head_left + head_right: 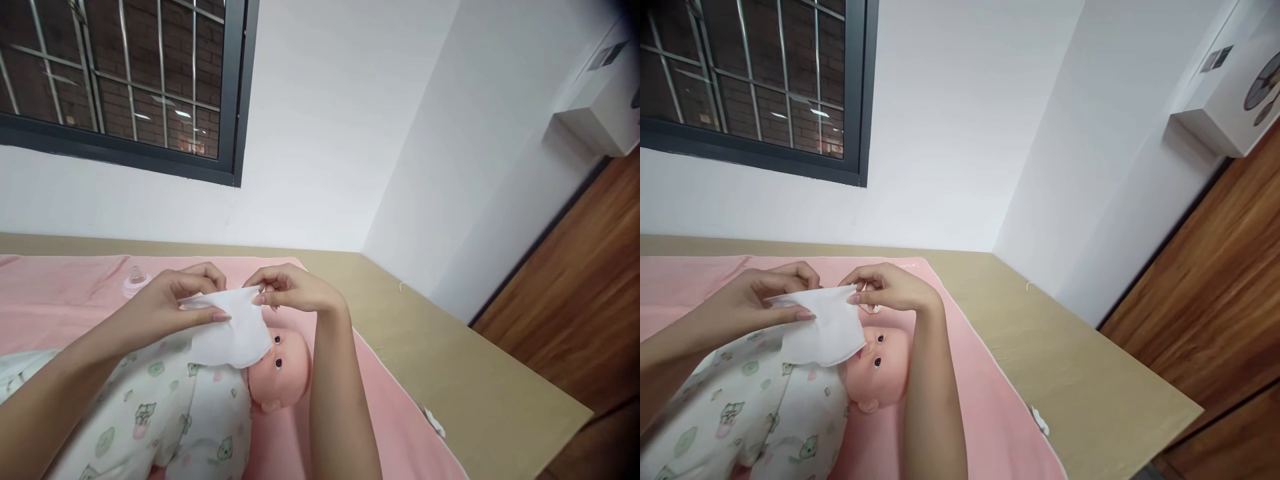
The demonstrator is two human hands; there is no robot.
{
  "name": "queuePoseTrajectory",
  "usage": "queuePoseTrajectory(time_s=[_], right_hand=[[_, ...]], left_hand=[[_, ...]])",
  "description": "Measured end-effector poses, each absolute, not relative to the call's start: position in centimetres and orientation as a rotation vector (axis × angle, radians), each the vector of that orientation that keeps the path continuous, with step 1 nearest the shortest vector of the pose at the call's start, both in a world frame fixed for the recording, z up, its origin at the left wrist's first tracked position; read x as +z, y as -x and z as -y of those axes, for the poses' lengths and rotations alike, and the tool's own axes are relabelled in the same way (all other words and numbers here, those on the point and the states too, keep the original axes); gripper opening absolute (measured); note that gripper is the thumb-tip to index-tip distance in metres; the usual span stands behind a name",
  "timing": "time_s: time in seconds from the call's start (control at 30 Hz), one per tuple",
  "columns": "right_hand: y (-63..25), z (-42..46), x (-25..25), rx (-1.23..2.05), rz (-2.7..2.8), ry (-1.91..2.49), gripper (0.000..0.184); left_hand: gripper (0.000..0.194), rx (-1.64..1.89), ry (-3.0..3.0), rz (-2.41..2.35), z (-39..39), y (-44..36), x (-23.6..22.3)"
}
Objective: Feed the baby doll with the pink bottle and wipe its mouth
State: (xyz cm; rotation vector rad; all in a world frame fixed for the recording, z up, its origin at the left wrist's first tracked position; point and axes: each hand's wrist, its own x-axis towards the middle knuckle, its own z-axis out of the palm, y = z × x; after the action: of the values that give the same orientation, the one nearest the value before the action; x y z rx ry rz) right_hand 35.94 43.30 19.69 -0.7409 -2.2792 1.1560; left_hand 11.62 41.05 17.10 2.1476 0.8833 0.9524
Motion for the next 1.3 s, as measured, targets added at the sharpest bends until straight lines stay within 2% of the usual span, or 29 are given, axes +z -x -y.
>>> queuePoseTrajectory(time_s=[0.2, 0.3, 0.43, 0.77, 0.87, 1.3], right_hand=[[-36.3, -43.7, 19.4, 1.18, 2.197, 0.771, 0.033], [-36.8, -44.6, 19.0, 1.155, 2.095, 0.75, 0.032], [-37.4, -47.2, 17.3, 1.16, 1.909, 0.699, 0.028], [-38.5, -52.0, 4.7, 1.499, 1.513, 0.828, 0.036], [-38.2, -52.3, 2.4, 1.612, 1.522, 0.88, 0.038], [-38.1, -52.7, 1.3, 1.672, 1.35, 0.88, 0.043]], left_hand=[[0.029, 1.149, -2.105, -0.836, -40.3, -11.6, 16.7], [0.022, 1.098, -2.016, -0.844, -39.9, -11.6, 16.8], [0.029, 0.952, -1.958, -0.989, -39.7, -12.5, 17.1], [0.019, 0.544, -2.222, -1.025, -40.0, -15.7, 14.9], [0.015, 0.485, -2.24, -1.049, -40.1, -16.3, 14.3], [0.016, 0.441, -2.346, -1.126, -40.5, -17.0, 13.0]])
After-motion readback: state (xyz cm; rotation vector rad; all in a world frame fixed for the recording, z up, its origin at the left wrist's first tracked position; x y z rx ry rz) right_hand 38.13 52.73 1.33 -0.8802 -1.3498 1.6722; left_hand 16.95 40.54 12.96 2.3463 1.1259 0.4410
